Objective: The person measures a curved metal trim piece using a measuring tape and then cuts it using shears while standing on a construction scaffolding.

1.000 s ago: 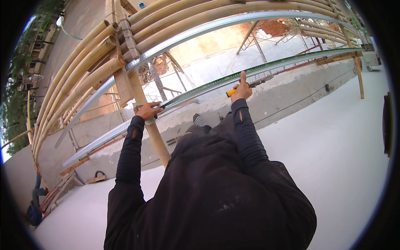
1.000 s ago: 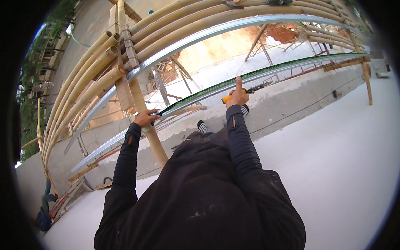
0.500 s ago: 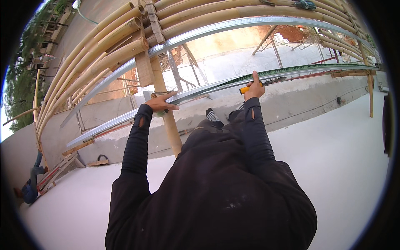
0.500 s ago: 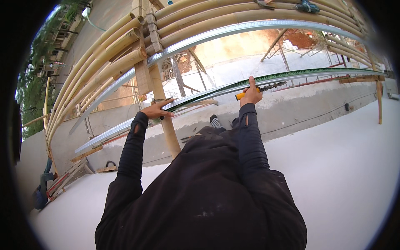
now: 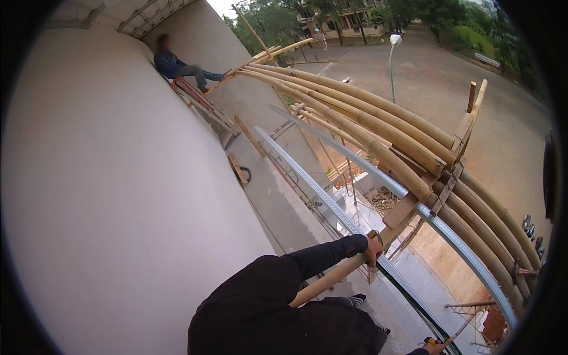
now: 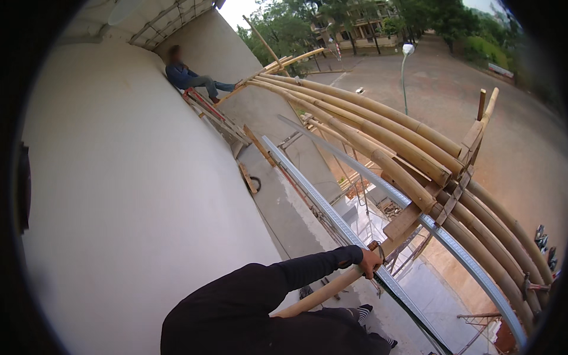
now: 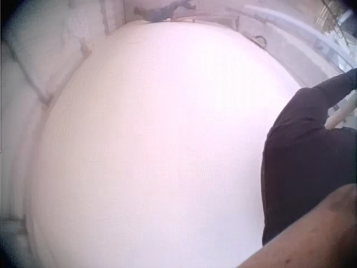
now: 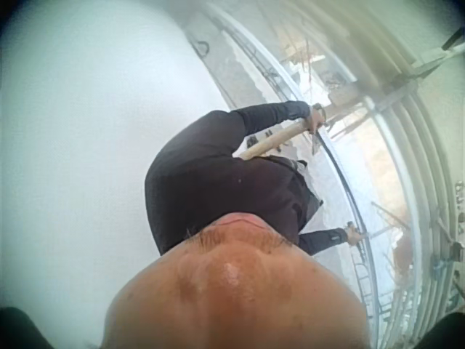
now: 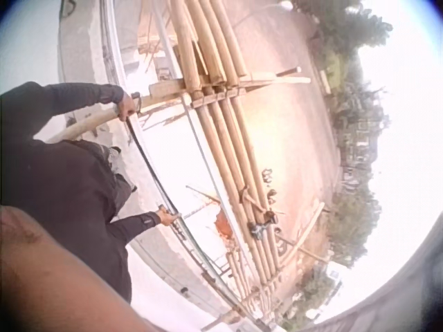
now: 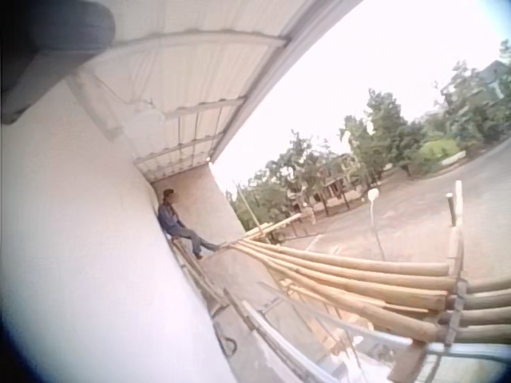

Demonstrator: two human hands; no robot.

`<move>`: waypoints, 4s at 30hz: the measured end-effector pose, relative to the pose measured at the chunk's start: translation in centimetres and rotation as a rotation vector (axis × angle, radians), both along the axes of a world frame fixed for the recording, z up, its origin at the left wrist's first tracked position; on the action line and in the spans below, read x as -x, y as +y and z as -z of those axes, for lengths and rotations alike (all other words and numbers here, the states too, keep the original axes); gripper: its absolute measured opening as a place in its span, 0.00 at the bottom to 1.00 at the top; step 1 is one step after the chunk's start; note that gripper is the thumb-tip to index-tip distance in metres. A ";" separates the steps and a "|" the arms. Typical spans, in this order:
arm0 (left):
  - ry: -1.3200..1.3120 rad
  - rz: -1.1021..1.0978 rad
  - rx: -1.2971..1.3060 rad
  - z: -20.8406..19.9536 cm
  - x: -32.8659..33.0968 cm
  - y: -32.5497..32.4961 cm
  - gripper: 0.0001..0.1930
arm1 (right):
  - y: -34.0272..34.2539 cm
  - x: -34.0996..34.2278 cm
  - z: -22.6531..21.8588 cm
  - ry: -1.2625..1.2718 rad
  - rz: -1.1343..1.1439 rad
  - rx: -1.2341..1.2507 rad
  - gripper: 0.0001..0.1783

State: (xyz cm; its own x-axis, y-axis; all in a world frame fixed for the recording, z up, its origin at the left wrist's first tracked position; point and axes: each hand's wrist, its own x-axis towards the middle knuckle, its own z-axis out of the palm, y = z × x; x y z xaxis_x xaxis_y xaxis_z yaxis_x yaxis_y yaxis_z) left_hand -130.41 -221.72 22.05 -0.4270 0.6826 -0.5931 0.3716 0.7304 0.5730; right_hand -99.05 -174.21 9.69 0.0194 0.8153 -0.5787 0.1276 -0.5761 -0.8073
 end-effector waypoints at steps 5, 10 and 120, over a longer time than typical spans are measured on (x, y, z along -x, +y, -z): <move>0.160 -0.010 0.131 -1.6 -0.7 2.2 0.18 | 5.1 -1.7 5.0 0.018 0.086 -0.107 0.32; 0.244 -0.100 0.127 -4.4 -0.6 0.8 0.17 | 8.6 -5.3 9.7 -0.211 -0.160 -0.521 0.20; 0.727 -0.168 0.198 -1.8 -0.4 -1.6 0.20 | -26.6 -13.5 -27.3 0.207 -0.888 0.897 0.45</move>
State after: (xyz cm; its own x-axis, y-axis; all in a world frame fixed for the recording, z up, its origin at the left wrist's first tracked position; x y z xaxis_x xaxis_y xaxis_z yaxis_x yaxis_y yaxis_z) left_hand -130.03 -223.34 23.90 -0.8444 0.4847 -0.2283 0.4797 0.8737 0.0806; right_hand -85.55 -200.84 37.03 -0.4844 -0.1740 -0.8574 0.6662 -0.7085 -0.2327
